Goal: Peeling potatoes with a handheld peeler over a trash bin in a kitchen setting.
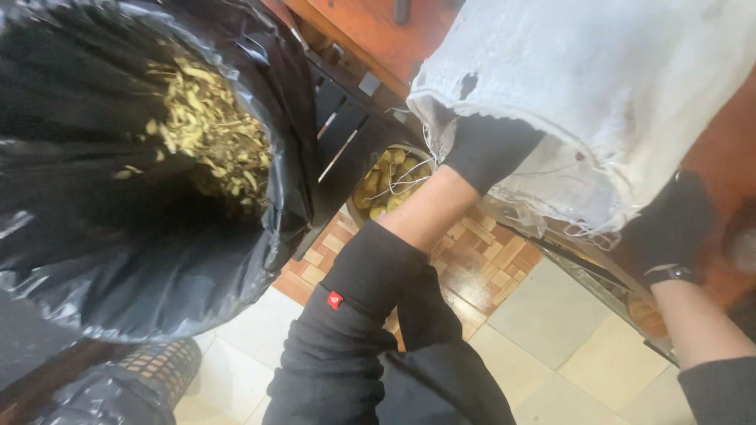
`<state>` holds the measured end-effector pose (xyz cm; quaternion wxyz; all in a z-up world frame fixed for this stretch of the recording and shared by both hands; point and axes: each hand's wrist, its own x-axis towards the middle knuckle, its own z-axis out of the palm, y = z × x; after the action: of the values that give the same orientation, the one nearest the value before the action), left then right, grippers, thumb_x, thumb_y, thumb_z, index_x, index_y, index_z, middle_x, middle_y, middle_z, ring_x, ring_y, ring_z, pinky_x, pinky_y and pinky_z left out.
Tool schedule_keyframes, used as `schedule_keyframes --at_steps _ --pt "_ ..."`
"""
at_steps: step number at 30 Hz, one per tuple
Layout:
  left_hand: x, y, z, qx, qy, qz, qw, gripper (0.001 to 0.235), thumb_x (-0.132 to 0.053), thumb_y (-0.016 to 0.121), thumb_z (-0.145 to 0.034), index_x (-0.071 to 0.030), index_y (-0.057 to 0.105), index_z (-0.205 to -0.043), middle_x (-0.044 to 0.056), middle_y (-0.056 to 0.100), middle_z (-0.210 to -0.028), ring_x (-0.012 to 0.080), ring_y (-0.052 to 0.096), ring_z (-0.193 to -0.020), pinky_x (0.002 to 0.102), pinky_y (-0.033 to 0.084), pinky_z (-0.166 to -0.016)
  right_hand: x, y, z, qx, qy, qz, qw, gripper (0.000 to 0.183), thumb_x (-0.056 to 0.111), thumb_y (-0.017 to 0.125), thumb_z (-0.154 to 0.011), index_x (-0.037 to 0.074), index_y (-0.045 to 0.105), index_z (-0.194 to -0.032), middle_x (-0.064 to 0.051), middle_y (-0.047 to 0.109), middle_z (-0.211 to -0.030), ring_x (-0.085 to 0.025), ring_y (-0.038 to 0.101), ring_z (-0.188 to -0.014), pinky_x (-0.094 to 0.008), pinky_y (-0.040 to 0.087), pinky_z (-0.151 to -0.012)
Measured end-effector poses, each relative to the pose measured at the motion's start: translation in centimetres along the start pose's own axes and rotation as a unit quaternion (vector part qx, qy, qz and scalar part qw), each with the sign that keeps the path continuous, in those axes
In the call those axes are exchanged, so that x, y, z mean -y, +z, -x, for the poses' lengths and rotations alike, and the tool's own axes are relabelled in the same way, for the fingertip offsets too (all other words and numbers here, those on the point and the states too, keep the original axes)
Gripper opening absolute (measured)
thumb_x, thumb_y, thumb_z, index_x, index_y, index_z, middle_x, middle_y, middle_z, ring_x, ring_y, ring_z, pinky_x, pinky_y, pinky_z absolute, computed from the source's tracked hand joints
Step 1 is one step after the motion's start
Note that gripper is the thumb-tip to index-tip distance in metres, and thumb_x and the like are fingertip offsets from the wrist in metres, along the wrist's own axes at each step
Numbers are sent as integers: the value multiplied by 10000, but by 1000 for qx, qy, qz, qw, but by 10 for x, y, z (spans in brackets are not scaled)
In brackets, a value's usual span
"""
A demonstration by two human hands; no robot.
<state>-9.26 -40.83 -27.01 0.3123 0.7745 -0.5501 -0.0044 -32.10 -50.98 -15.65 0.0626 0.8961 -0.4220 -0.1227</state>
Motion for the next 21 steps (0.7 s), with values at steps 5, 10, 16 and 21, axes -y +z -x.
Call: schedule_keyframes --at_steps 5,10,16,21 --pt "-42 -100 21 78 13 0 997 146 -219 682 -923 -243 813 -866 41 757 -828 268 726 -761 452 563 -676 -46 105 -3 -92 -74 -88 989 371 290 458 -1253 -42 625 -1262 -267 653 -1250 -402 652 -1112 -489 502 -970" --pt "-94 -195 57 -172 -384 596 684 427 -292 731 -881 -97 599 -1237 35 669 -1163 199 654 -1090 344 566 -952 -18 38 8 -73 69 -338 936 441 377 532 -1178 -49 643 -1159 -330 650 -1137 -496 613 -1076 -539 478 -906" --pt "-41 -245 139 -238 -370 774 456 491 -386 582 -1085 0 554 -1387 152 626 -1321 252 626 -1185 394 504 -1065 -88 207 -13 -25 -14 13 999 358 273 320 -1232 69 398 -1516 -47 418 -1567 -145 423 -1439 -220 314 -1203" --pt "25 -346 171 -327 -299 526 726 651 -473 635 -1011 -28 447 -1448 119 581 -1384 224 586 -1267 390 461 -1111 -127 282 9 -117 23 167 979 498 342 395 -1192 19 411 -1571 -129 453 -1622 -262 470 -1472 -408 358 -1261"
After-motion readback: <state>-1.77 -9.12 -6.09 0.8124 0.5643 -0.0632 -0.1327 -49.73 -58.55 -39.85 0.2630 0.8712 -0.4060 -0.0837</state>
